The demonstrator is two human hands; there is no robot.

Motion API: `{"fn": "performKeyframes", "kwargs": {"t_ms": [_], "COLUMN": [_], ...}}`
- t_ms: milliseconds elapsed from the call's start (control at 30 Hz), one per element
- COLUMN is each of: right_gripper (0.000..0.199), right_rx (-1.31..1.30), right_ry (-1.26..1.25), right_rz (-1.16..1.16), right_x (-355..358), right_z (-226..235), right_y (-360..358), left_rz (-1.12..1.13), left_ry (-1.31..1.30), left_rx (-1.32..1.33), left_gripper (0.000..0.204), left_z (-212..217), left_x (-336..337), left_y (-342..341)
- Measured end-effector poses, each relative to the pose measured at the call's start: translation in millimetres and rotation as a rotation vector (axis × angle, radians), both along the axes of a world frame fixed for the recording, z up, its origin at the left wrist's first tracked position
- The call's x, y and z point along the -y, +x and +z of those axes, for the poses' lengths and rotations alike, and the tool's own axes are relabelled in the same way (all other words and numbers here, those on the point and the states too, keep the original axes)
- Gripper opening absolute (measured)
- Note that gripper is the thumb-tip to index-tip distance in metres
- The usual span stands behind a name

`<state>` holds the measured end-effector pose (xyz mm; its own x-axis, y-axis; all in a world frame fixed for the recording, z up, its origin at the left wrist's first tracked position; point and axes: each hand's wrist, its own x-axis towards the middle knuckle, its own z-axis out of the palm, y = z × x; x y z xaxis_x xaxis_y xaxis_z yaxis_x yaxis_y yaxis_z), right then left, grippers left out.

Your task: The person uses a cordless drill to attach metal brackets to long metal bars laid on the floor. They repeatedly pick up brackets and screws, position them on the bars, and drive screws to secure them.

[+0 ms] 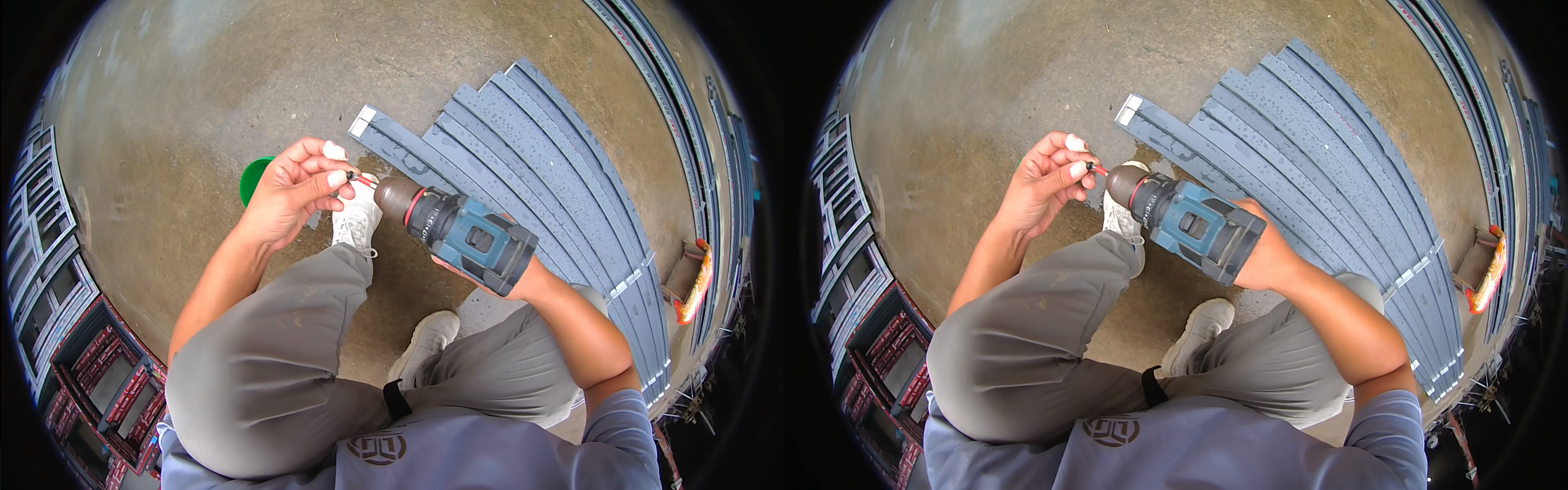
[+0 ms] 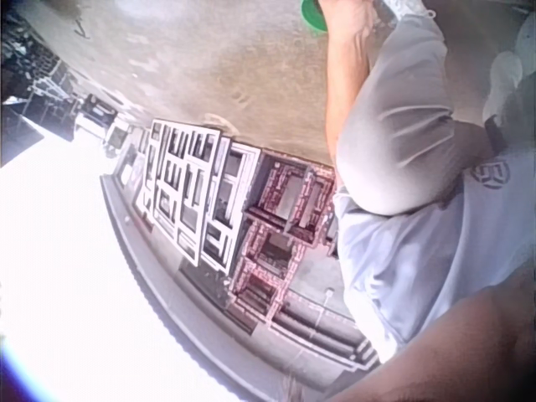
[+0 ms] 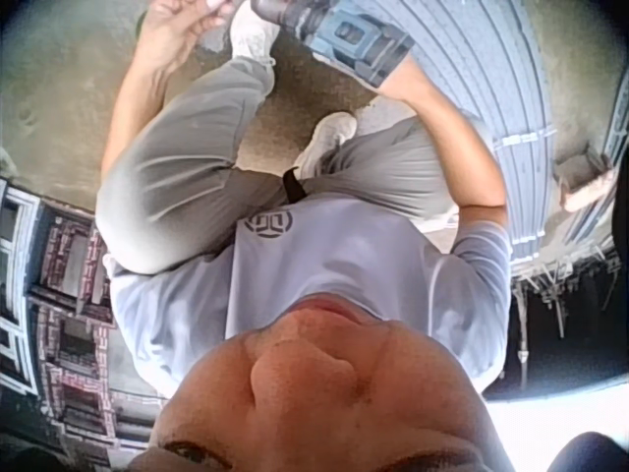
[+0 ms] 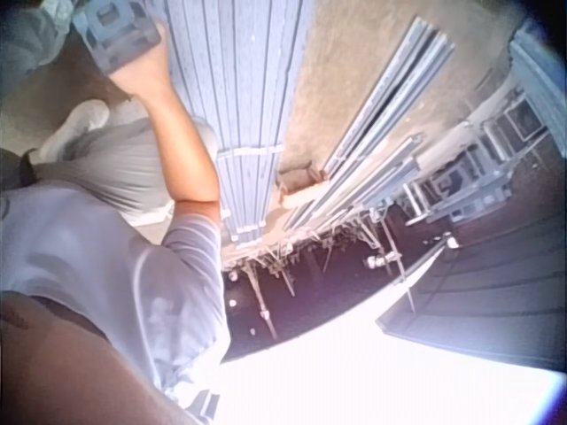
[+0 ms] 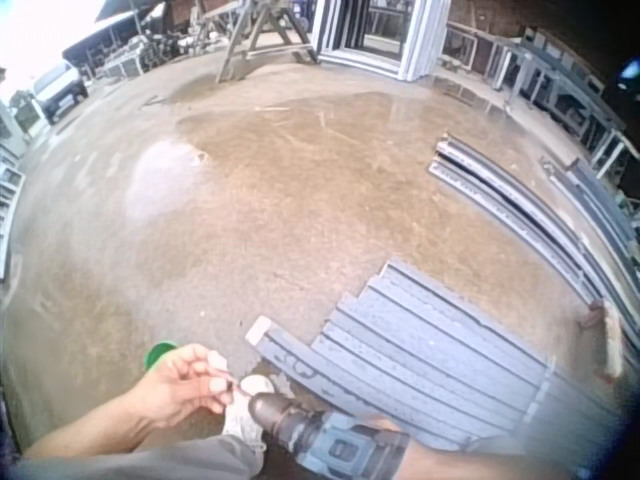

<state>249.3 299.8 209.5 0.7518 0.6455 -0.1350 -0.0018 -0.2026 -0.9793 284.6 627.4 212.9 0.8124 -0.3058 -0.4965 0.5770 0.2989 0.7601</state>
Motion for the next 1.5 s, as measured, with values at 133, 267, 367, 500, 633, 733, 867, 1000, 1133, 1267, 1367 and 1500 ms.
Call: {"fn": "performKeyframes", "kwargs": {"t_ms": [133,267,367,500,633,733,867,1000,1133,1267,1367,1500], "right_gripper": [0.018,0.02,0.023,0.024,0.027,0.027,0.024,0.022,0.024,0.026,0.025,0.024], "right_rx": [0.006,0.05,0.018,0.09,0.462,0.584,0.256,0.19,0.033,0.073,-0.066,-0.031], "right_ry": [0.028,0.019,0.047,0.015,-0.137,-0.184,-0.089,-0.044,-0.003,-0.05,-0.112,-0.141], "right_rz": [-0.014,0.016,0.014,0.018,0.103,0.131,0.07,0.054,0.047,0.068,0.074,0.058], "right_x": [0.0,4.5,5.6,5.7,16.1,20.0,20.3,16.8,14.5,10.9,8.2,4.7], "right_z": [3.3,8.5,6.6,-3.9,-13.0,-19.9,-20.3,-10.9,6.3,18.2,21.1,16.4], "right_y": [2.0,4.0,3.9,2.7,3.3,4.1,2.6,4.8,9.6,15.5,18.0,21.6], "left_rz": [-0.002,-0.057,-0.039,0.032,0.056,0.061,0.06,0.056,0.05,0.0,-0.078,-0.142], "left_ry": [0.034,0.04,-0.021,-0.066,-0.093,-0.118,-0.119,-0.093,-0.07,-0.057,-0.049,-0.048], "left_rx": [0.006,0.029,0.024,0.003,0.01,0.021,0.029,0.039,0.018,0.007,-0.015,-0.018], "left_gripper": [0.025,0.026,0.026,0.025,0.022,0.021,0.02,0.019,0.018,0.028,0.039,0.049], "left_z": [2.7,0.9,-0.3,0.7,0.5,1.1,2.8,2.7,2.3,-0.1,-2.0,0.1], "left_x": [0.8,5.1,6.2,1.4,3.5,5.7,8.2,11.4,10.5,6.6,1.7,-0.3], "left_y": [-0.3,-2.6,-6.3,-8.4,-13.3,-14.1,-13.1,-13.2,-13.9,-14.8,-13.5,-7.3]}}
